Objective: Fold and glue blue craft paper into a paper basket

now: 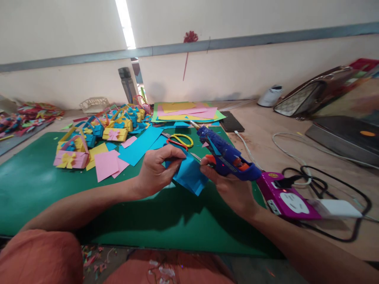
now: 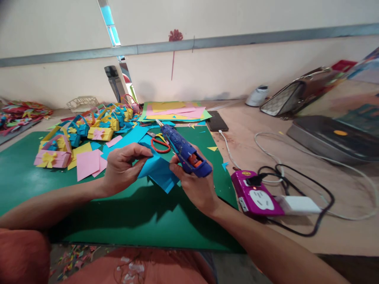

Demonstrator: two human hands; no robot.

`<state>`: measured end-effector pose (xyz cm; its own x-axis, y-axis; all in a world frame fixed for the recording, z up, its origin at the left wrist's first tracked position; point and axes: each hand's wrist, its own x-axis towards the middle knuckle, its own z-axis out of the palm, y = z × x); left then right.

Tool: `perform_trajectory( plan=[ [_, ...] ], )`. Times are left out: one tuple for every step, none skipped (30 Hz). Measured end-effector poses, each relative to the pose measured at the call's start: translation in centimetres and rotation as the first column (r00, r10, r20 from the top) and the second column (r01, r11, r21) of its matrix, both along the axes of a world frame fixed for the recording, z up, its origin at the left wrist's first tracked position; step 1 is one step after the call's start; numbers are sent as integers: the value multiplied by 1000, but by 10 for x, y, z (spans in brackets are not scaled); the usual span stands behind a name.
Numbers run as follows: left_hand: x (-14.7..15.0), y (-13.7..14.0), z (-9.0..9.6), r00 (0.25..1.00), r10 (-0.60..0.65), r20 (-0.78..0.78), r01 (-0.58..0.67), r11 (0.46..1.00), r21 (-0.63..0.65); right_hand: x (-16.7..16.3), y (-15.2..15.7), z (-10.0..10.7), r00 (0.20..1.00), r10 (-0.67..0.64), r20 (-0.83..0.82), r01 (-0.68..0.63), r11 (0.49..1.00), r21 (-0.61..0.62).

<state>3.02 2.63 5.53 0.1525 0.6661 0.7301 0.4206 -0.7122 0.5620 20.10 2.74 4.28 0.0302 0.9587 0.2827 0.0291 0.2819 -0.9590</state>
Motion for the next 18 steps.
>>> perform_trajectory(
  plan=[
    [0, 0, 0, 1000, 2, -16, -1, 1000, 21, 0, 0, 0, 1000, 4, -4, -4, 1000, 8],
    [-1, 0, 0, 1000, 3, -30, -2, 999, 37, 1, 0, 1, 1000, 6, -2, -6, 1000, 14],
    [-1, 0, 0, 999, 4, -42, -2, 999, 50, 1, 0, 2, 1000, 5, 6, -5, 1000, 18],
    [-1, 0, 0, 999, 2, -48, 1, 998, 62, 1, 0, 3, 1000, 4, 19, -4, 1000, 20],
    [-2, 0, -1, 999, -2, -50, 6, 997, 71, 1, -1, 5, 1000, 4, 31, -5, 1000, 20],
    [-2, -1, -1, 999, -9, -49, 12, 997, 72, 1, -1, 6, 999, 6, 38, -6, 1000, 20],
    [-2, -1, -1, 999, -19, -44, 21, 998, 65, 1, -1, 8, 999, 8, 41, -9, 1000, 21],
    [-2, -1, -1, 999, -31, -34, 33, 998, 51, 1, -1, 9, 999, 12, 45, -13, 1000, 22],
    [-2, -2, 0, 999, -48, -22, 48, 998, 28, 1, -1, 9, 999, 14, 51, -15, 1000, 22],
    [-1, -2, 0, 998, -65, -6, 65, 998, 5, 1, -1, 9, 998, 10, 62, -11, 1000, 25],
    [-1, -2, 0, 997, -83, 9, 83, 996, -14, 1, -1, 9, 997, 3, 77, -5, 999, 33],
    [-1, -2, 0, 995, -99, 21, 100, 995, -27, 1, 0, 8, 996, -7, 94, 3, 999, 44],
    [0, -2, -1, 993, -112, 30, 113, 993, -33, 1, 0, 6, 994, -14, 111, 8, 999, 54],
    [0, -1, -1, 992, -120, 34, 121, 992, -35, 1, 1, 5, 992, -19, 124, 11, 998, 65],
    [0, -1, -2, 991, -125, 38, 126, 991, -35, 2, 1, 3, 991, -21, 131, 11, 997, 76],
    [0, -1, -3, 991, -128, 41, 129, 991, -34, 2, 1, 1, 991, -18, 132, 6, 996, 85],
    [1, -1, -4, 990, -132, 43, 134, 990, -33, 2, 2, 0, 992, -10, 129, -2, 996, 92],
    [1, 0, -4, 990, -136, 44, 138, 990, -28, 2, 2, -1, 993, -1, 122, -11, 995, 99]
  ],
)
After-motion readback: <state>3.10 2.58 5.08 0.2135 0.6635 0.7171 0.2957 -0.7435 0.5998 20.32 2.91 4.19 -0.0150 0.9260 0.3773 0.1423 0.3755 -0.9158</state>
